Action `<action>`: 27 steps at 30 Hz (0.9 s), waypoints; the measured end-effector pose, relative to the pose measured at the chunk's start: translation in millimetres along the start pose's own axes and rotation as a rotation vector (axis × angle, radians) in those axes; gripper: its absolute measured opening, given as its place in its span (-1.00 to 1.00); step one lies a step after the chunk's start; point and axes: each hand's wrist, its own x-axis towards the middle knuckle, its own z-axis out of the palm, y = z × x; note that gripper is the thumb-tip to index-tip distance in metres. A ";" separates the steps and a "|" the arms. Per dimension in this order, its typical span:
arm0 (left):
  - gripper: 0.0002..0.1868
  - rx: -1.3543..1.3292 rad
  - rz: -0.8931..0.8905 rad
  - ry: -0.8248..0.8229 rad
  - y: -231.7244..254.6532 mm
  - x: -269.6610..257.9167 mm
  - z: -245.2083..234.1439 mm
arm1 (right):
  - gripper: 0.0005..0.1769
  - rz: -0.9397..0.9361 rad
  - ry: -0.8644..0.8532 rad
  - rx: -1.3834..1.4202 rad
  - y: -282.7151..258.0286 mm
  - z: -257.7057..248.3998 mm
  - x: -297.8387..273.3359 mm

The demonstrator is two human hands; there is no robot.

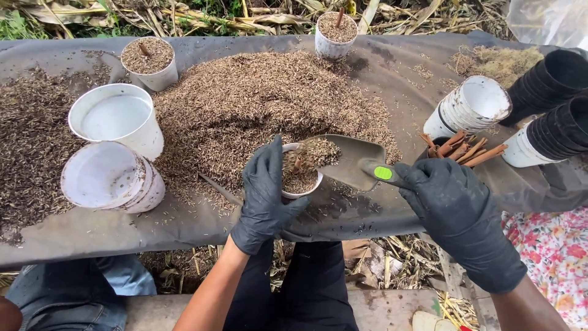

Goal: Filling small plastic pots with soil substrate and planting wooden cuttings into them.

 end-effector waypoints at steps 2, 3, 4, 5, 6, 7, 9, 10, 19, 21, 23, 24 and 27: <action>0.37 0.130 -0.014 0.059 0.3 4.3 2.2 | -0.75 -0.024 -0.008 -0.060 2.2 2.4 0.3; 0.37 0.130 -0.013 0.059 -3.2 2.3 9.6 | -0.75 -0.023 -0.008 -0.061 0.0 2.3 3.8; 0.28 0.141 0.017 0.055 -7.3 1.5 16.6 | -0.74 -0.010 0.035 -0.172 -2.2 2.5 7.7; 0.19 0.153 0.048 0.052 -11.3 0.9 23.6 | -0.57 0.004 0.078 -0.283 -4.2 2.6 11.6; 0.19 0.153 0.052 0.049 -5.4 2.3 17.9 | -0.57 0.010 0.078 -0.284 -4.7 1.7 16.0; 0.27 0.137 -0.023 0.037 0.2 3.5 12.1 | -0.64 -0.043 0.115 -0.297 -5.6 1.0 20.6; 0.36 0.122 -0.106 0.029 10.7 3.8 5.2 | -0.70 -0.102 0.154 -0.307 -8.8 -4.1 28.0; 0.29 0.097 -0.100 0.049 15.4 4.7 4.6 | -0.68 -0.113 0.146 -0.334 -10.4 -8.2 30.7; 0.31 0.151 -0.063 0.051 -0.3 7.9 8.3 | -0.62 0.035 -0.050 -0.177 5.8 0.8 -1.0; 0.37 0.191 -0.050 0.022 -5.3 8.8 9.0 | -0.55 0.062 -0.174 -0.112 20.3 5.4 -23.0; 0.46 0.114 -0.036 0.125 -3.3 13.3 3.1 | -0.07 -0.139 -0.505 0.054 40.3 17.0 -47.9; 0.46 0.117 -0.035 0.130 3.0 13.7 -1.4 | -0.07 -0.141 -0.500 0.053 38.5 20.1 -54.0; 0.41 -0.010 -0.072 0.191 14.4 14.6 -4.4 | -0.57 0.209 -0.639 0.513 32.8 27.8 -64.6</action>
